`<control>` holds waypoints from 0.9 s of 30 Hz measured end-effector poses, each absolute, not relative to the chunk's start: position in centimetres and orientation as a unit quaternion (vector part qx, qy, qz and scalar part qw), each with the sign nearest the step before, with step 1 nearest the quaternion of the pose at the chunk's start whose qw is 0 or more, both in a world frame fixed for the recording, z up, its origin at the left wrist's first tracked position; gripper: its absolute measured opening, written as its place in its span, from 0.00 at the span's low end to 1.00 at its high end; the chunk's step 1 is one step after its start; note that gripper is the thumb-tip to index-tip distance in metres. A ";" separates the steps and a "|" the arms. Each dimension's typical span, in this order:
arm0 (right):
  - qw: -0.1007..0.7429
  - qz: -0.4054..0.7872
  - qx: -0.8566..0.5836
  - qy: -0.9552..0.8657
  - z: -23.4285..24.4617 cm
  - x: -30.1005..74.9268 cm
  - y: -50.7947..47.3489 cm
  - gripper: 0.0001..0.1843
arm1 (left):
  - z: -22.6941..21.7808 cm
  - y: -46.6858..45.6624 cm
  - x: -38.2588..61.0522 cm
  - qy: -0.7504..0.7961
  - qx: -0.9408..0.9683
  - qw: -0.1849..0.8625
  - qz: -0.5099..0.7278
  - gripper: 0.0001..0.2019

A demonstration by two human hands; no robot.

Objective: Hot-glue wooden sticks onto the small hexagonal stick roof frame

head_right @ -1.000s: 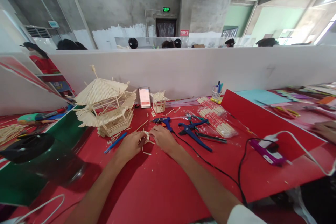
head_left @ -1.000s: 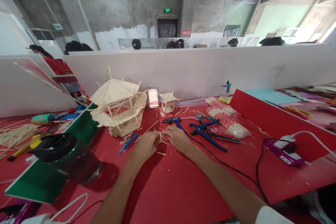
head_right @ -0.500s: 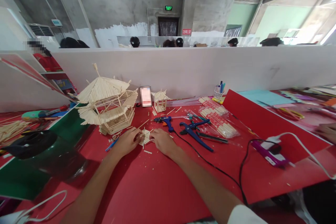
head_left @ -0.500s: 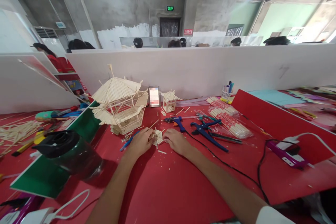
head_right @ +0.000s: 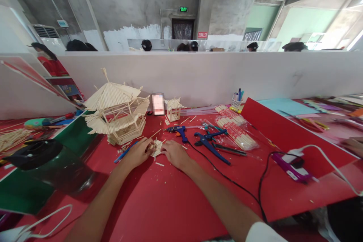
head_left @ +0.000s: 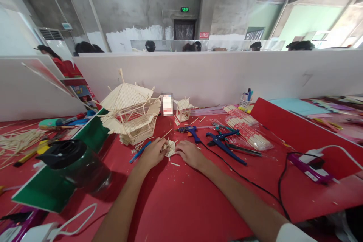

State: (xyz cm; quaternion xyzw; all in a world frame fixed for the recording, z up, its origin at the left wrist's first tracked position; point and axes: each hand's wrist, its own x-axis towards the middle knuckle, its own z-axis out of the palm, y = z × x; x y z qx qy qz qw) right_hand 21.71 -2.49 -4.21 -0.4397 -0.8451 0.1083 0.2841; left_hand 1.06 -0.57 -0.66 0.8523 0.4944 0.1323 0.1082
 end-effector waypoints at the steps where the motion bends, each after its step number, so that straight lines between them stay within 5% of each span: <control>1: 0.285 0.106 -0.440 -0.845 -4.2 21.7 -2.5 0.05 | -0.7 -0.6 1.1 0.494 0.853 0.107 0.132 0.10; 27: 0.301 0.165 -0.470 -0.813 -2.9 22.8 -3.0 0.04 | -0.2 -3.1 4.0 0.583 0.809 0.010 0.075 0.16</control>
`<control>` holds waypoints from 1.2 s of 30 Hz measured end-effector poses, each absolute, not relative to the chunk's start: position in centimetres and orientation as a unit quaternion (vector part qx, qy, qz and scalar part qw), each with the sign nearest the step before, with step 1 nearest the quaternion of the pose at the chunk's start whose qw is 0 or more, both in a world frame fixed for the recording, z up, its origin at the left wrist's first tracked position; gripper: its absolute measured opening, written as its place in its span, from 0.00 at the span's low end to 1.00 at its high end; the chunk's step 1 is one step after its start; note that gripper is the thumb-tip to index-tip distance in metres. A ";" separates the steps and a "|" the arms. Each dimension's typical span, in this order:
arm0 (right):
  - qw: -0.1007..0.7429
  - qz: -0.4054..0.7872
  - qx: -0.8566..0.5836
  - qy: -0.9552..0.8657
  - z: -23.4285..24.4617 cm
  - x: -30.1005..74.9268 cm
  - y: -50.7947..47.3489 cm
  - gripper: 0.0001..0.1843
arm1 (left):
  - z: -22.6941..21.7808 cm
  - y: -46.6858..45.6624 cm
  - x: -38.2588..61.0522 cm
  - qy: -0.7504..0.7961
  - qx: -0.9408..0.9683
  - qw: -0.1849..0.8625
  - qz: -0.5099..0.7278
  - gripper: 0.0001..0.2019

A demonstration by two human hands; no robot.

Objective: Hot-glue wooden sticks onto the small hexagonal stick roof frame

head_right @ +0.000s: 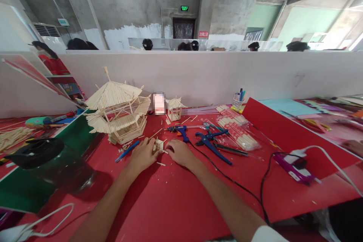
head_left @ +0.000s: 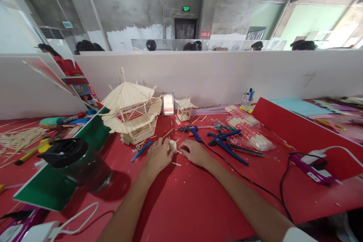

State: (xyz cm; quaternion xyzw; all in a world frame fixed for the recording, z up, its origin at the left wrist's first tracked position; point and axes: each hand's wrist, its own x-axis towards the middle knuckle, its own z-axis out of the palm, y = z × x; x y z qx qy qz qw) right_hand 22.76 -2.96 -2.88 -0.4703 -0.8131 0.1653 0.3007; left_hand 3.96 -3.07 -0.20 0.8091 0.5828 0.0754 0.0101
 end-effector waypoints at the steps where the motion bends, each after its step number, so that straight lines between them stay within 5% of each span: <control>1: 0.303 0.168 -0.471 -0.811 -2.9 22.8 -3.0 0.05 | -0.2 -3.1 4.0 0.584 0.808 0.012 0.076 0.16; 26: 0.360 0.252 -0.451 -0.777 -3.7 23.2 -2.2 0.11 | -0.3 -2.4 3.0 0.538 0.836 0.042 0.101 0.14; 36: 0.301 0.209 -0.457 -0.810 -3.1 23.1 -2.6 0.06 | -2.2 -0.8 1.9 0.444 0.872 0.099 0.180 0.11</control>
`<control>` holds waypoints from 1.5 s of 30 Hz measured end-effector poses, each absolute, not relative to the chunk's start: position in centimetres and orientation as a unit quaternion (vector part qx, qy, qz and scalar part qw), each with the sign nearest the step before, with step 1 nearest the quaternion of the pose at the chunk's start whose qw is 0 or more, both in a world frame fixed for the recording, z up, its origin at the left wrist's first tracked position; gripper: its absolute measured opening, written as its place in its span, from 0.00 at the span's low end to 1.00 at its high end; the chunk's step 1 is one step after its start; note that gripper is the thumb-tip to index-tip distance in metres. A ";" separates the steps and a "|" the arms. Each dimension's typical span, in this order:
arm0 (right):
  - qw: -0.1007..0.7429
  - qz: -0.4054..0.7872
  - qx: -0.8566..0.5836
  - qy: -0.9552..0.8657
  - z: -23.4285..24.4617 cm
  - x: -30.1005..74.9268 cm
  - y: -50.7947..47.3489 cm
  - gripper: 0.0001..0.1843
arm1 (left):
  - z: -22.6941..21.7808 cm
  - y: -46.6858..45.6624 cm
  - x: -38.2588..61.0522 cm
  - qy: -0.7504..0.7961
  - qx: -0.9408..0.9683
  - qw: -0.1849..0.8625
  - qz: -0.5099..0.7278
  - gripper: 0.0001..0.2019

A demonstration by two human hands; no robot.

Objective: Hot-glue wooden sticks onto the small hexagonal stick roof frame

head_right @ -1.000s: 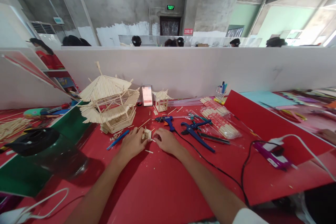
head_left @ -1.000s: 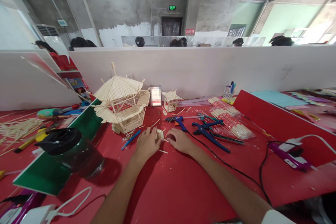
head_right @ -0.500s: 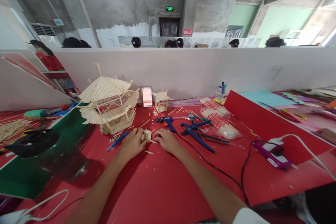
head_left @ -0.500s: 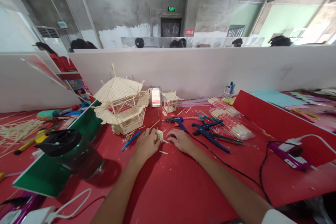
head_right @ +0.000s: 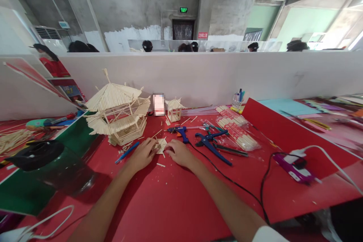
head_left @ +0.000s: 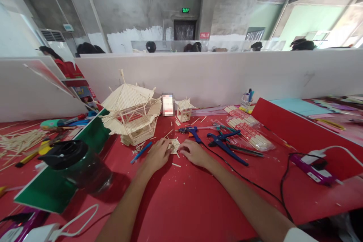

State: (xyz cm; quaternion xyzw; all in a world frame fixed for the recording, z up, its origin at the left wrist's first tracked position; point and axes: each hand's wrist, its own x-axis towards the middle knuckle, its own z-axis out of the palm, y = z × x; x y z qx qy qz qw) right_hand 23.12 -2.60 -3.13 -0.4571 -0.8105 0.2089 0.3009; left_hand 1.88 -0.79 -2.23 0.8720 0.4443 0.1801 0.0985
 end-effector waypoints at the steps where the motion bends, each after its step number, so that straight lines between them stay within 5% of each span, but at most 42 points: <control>1: 0.295 0.209 -0.460 -0.811 -3.1 23.1 -2.6 0.05 | -2.2 -0.8 1.9 0.448 0.870 0.097 0.180 0.10; 21: 0.233 0.077 -0.520 -0.818 -3.8 21.9 -2.7 0.05 | -2.0 -1.0 2.2 0.455 0.865 0.095 0.188 0.10; 31: 0.445 0.354 -0.470 -0.675 -2.6 25.1 -1.3 0.06 | -2.0 -1.1 2.2 0.456 0.868 0.086 0.176 0.10; 45: 0.487 0.575 -0.359 -0.550 -2.5 24.8 -1.8 0.14 | -2.4 -0.8 2.1 0.451 0.862 0.115 0.201 0.10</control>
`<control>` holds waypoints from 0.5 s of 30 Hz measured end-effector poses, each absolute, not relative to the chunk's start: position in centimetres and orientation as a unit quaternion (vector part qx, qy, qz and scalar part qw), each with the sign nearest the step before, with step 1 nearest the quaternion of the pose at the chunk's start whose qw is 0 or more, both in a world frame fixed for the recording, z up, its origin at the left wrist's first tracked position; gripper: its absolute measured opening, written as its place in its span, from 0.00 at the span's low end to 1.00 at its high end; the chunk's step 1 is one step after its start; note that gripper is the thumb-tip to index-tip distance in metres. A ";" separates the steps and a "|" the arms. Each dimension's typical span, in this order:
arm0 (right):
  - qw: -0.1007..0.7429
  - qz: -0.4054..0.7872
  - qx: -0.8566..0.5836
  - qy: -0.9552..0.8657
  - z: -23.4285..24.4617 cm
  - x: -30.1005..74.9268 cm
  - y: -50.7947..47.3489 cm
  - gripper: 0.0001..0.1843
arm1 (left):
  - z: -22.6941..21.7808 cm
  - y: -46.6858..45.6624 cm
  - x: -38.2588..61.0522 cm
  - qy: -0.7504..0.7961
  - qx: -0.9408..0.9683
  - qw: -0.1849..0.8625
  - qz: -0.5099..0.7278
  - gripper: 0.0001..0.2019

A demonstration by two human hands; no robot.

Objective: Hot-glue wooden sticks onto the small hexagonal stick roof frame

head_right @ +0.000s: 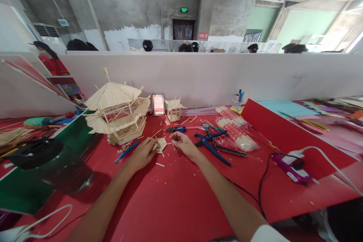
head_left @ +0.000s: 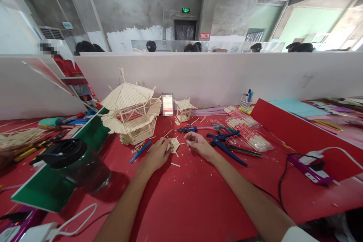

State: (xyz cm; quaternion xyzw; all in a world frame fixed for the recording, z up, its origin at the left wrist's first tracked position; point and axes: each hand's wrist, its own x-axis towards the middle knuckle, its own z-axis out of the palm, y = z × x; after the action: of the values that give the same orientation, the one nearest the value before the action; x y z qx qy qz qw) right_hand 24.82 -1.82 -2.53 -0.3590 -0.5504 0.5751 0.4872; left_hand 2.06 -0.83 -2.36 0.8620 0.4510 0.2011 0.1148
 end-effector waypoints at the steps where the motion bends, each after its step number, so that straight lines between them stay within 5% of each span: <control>1: 0.491 0.588 -0.351 -0.539 -2.6 24.8 -1.8 0.14 | -2.5 -0.7 2.0 0.449 0.861 0.123 0.205 0.11; 15: 0.523 0.633 -0.296 -0.489 -1.8 24.4 -2.2 0.09 | -2.8 -0.3 1.6 0.442 0.859 0.144 0.215 0.21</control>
State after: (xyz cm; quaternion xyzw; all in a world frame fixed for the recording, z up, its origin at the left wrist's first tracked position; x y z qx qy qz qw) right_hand 24.38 -2.20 -1.85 -0.2958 -0.4887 0.6326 0.5230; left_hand 1.65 -0.29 -2.79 0.8589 0.4420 0.2148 0.1443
